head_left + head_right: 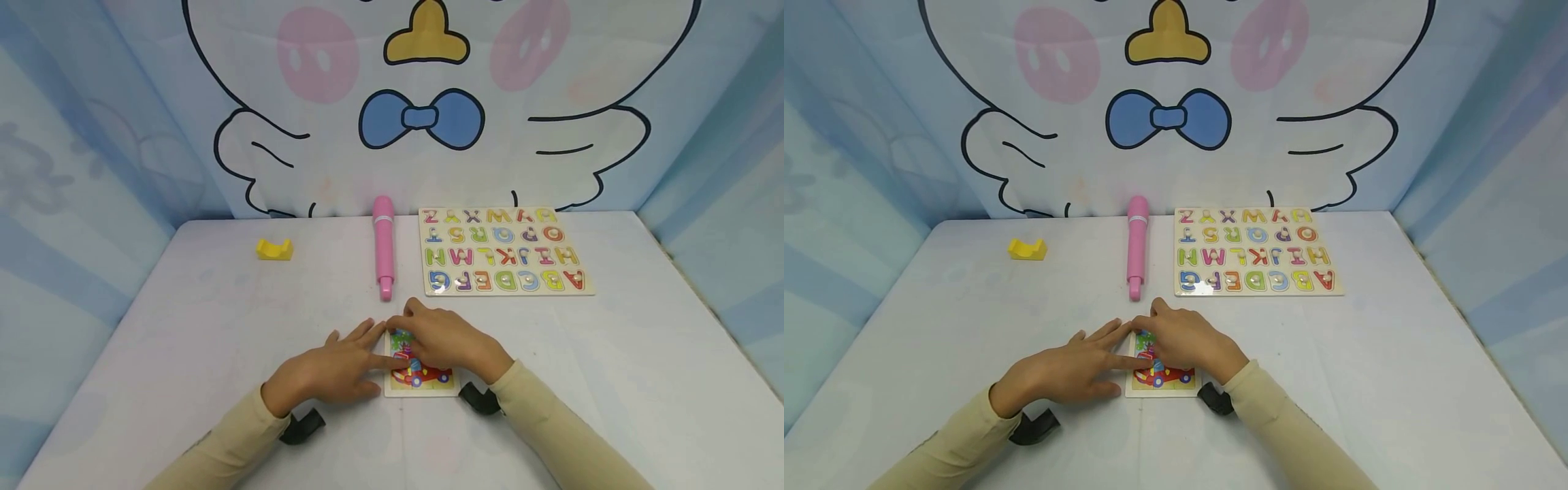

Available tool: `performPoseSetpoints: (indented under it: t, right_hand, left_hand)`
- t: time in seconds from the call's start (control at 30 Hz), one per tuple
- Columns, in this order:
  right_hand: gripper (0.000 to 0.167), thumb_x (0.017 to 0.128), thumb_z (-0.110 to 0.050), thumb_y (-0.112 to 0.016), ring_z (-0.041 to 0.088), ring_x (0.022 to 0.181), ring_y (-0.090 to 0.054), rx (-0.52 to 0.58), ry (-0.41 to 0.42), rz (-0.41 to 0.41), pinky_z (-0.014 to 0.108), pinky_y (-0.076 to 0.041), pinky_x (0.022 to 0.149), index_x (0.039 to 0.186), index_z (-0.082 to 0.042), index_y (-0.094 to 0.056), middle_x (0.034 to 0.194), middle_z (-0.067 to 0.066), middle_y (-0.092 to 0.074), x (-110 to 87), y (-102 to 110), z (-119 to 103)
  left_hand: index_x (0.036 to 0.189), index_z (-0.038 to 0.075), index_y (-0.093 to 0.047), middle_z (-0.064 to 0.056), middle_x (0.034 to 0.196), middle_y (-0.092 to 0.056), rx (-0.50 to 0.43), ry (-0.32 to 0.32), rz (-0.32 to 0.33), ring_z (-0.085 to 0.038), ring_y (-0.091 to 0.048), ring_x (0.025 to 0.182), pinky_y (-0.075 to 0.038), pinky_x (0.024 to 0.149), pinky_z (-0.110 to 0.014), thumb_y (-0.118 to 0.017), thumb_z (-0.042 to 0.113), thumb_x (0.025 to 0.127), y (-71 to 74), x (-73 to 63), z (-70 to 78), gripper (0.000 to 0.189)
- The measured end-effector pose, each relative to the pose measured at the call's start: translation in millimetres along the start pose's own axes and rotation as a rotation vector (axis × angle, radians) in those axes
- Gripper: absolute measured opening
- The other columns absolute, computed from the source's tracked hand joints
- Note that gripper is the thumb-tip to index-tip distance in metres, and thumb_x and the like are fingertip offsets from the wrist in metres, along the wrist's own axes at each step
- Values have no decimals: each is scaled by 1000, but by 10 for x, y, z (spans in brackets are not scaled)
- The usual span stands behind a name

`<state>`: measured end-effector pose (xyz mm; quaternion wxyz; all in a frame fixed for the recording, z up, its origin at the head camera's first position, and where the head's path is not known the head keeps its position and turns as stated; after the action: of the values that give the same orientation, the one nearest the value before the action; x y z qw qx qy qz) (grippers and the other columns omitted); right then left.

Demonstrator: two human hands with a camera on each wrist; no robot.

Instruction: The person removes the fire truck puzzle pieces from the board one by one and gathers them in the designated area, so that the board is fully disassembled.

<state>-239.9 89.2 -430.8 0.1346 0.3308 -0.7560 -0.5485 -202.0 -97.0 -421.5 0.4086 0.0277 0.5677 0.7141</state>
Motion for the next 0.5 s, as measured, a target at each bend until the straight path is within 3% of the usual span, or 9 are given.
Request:
performPoseSetpoints:
  t: [0.5]
  right_hand:
    - [43,96,-9,-66,17,71,-57,-9,13,-7,32,-53,69,137,-21,-60,114,7,-54,4,-9,1]
  left_hand:
    - [150,44,-50,-7,171,-11,5,-4,-6,-36,-8,156,-20,111,-76,-68,28,99,7,5,3,56]
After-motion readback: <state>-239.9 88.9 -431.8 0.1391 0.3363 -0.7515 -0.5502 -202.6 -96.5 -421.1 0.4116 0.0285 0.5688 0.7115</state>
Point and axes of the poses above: each hand's wrist, its own x-axis towards the middle knuckle, its own y-axis out of the back of the hand, z = x × y, the point moved 2 cm from there along x, towards the middle knuckle
